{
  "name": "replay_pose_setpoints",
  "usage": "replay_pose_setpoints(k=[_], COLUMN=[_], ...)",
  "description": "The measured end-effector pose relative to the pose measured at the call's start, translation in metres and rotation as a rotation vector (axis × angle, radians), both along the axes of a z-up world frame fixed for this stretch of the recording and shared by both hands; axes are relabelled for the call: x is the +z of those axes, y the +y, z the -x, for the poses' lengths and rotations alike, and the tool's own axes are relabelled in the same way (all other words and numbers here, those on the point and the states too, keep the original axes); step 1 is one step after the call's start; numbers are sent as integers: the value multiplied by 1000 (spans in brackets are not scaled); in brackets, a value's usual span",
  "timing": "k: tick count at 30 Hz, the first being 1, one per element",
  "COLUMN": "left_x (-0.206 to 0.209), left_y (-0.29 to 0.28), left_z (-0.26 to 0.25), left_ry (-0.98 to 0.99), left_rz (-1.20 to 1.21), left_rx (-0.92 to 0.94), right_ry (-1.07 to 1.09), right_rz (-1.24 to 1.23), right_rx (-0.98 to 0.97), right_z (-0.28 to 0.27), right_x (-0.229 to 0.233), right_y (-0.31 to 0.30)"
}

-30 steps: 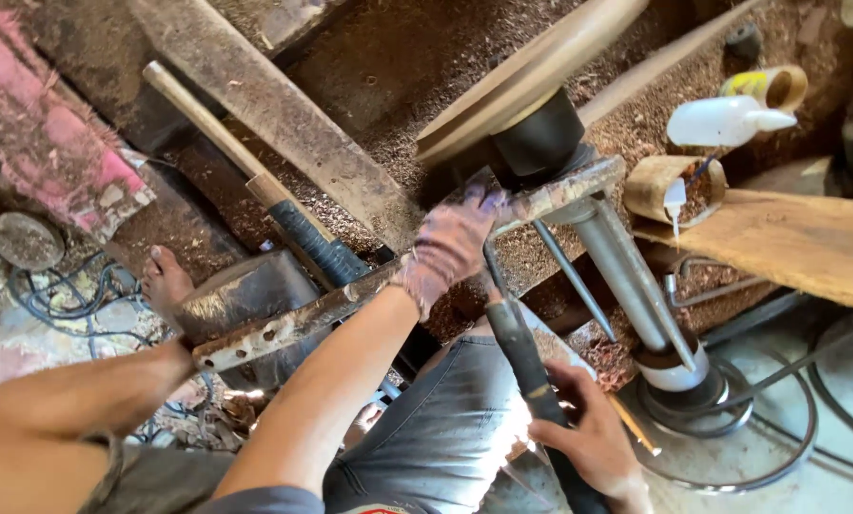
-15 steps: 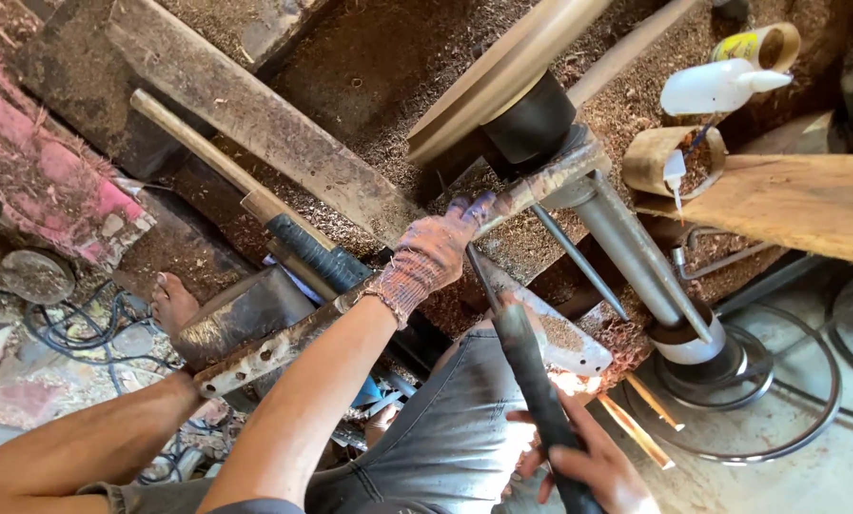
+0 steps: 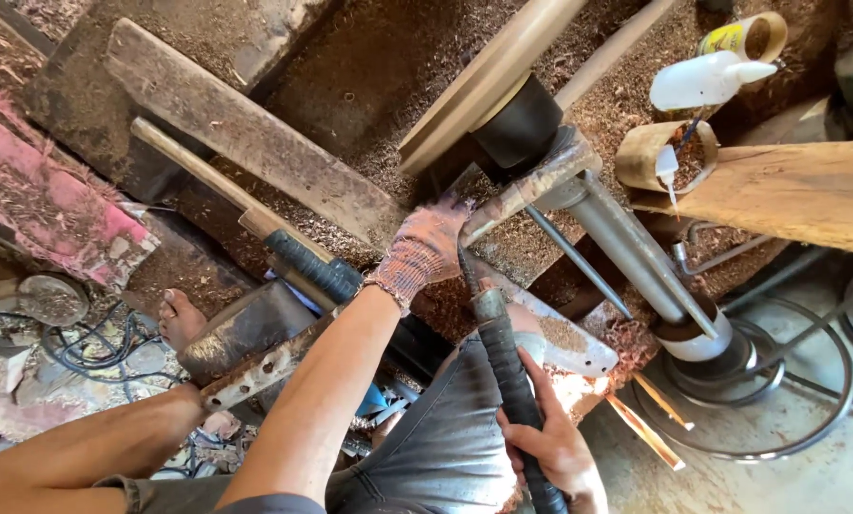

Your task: Shaping a piece of wood on a lathe using a handheld turning tool

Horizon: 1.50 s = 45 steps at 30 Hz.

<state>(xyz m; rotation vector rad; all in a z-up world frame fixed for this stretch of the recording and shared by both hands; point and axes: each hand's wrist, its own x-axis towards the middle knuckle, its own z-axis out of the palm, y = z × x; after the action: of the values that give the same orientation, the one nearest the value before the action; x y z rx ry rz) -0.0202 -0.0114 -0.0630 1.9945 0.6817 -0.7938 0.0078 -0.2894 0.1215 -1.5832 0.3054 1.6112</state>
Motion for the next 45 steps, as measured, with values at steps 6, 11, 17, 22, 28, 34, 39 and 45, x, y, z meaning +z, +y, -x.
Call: replay_pose_setpoints(k=[6,11,17,22,28,34,39,45], left_x=[5,33,23,51,52,59,59,49], left_y=[1,8,5,8,8,11,11,7], left_z=[1,1,2,5,3,4,4,5], left_ry=[-11,30,38,21,17,48,59,-17], left_rz=[-21,-8,-21,-41,-53,-5,6,-64], left_rx=[-61,-42,-36,-2,-4,-9,-49,-37], right_ry=[68,81,65,72,70,25,-46,-31], right_rz=[-32,-69,-12,95,105,101,194,96], right_rx=[-56,-59,-14,6,113,183,384,339], right_z=[0,-5,-13,-22,-38,-52,-61,-69], right_x=[-6,-4,6,12,15,15,27,23], right_y=[-8,-7,3,9,13,10,25,18])
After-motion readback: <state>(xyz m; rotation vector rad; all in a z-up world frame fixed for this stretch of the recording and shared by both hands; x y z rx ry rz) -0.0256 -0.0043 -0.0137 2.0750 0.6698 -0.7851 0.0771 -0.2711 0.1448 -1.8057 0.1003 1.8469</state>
